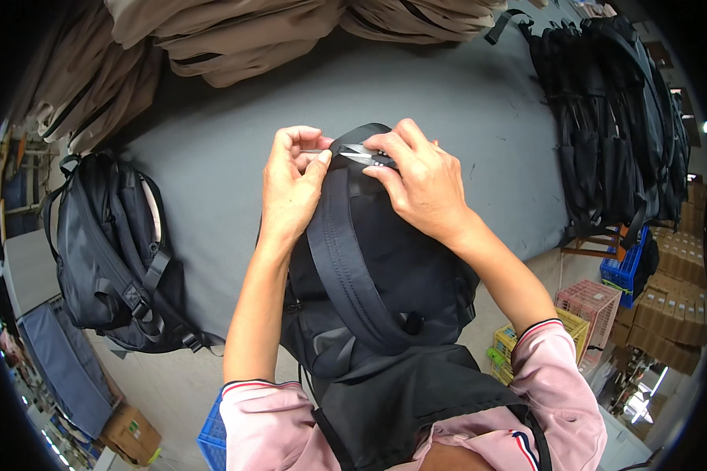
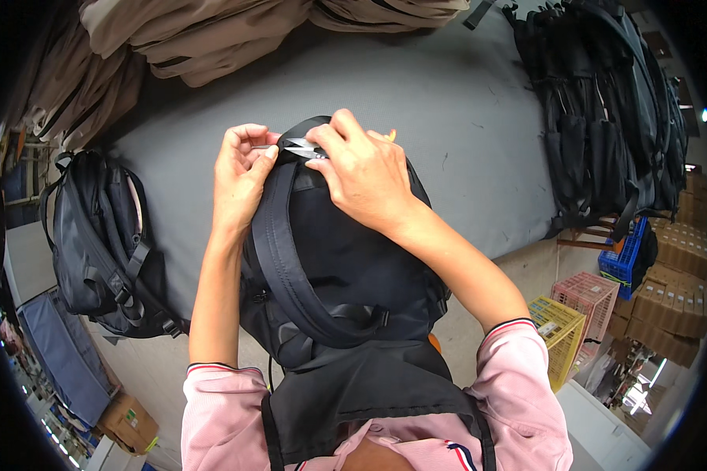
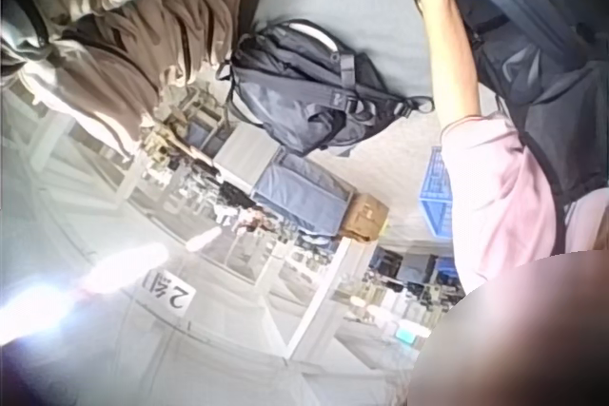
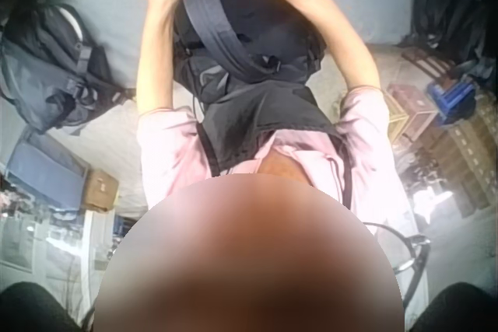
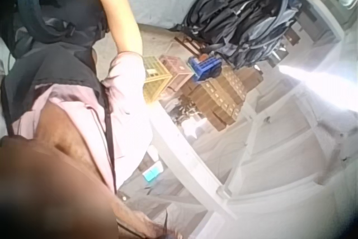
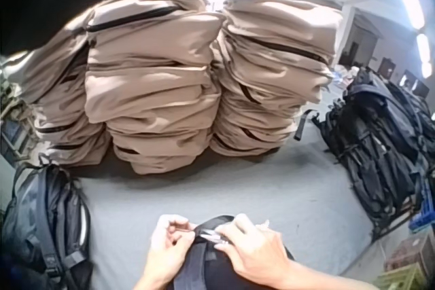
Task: The recorder is using trimming scissors to cut loose threads from black backpacks at a factory workbench.
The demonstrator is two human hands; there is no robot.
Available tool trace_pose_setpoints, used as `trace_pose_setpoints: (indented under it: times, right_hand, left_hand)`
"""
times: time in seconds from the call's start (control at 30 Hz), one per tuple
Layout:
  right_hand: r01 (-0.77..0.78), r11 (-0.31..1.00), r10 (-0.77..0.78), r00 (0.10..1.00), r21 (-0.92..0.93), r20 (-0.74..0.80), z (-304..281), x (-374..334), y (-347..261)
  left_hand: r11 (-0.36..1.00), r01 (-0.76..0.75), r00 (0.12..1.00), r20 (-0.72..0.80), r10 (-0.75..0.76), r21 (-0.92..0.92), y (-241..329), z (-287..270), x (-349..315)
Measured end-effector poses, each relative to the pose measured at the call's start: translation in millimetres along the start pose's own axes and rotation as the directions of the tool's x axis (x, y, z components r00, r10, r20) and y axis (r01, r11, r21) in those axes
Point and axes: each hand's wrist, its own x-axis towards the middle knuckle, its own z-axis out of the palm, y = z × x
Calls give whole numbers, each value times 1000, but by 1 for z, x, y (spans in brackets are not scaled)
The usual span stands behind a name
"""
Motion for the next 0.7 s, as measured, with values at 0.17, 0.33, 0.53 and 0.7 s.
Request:
trace_pose_setpoints:
  times: [0.17, 0.33, 0.53, 0.7]
  right_hand:
    - [198, 949, -213, 976, -244, -36, 6, 5, -6]
    - [212, 927, -231, 973, -309, -26, 7, 3, -5]
    - [-94, 985, 105, 992, 147, -69, -5, 13, 12]
    - [-120, 947, 105, 992, 297, 67, 9, 25, 38]
  left_hand:
    - [999, 18, 1000, -21, -19, -40, 2, 3, 1]
    - [999, 27, 999, -36, -28, -19, 0, 1, 3]
    - [994, 106, 993, 58, -104, -34, 3, -1, 8]
    - [974, 144, 985, 72, -158, 175, -3, 0, 16]
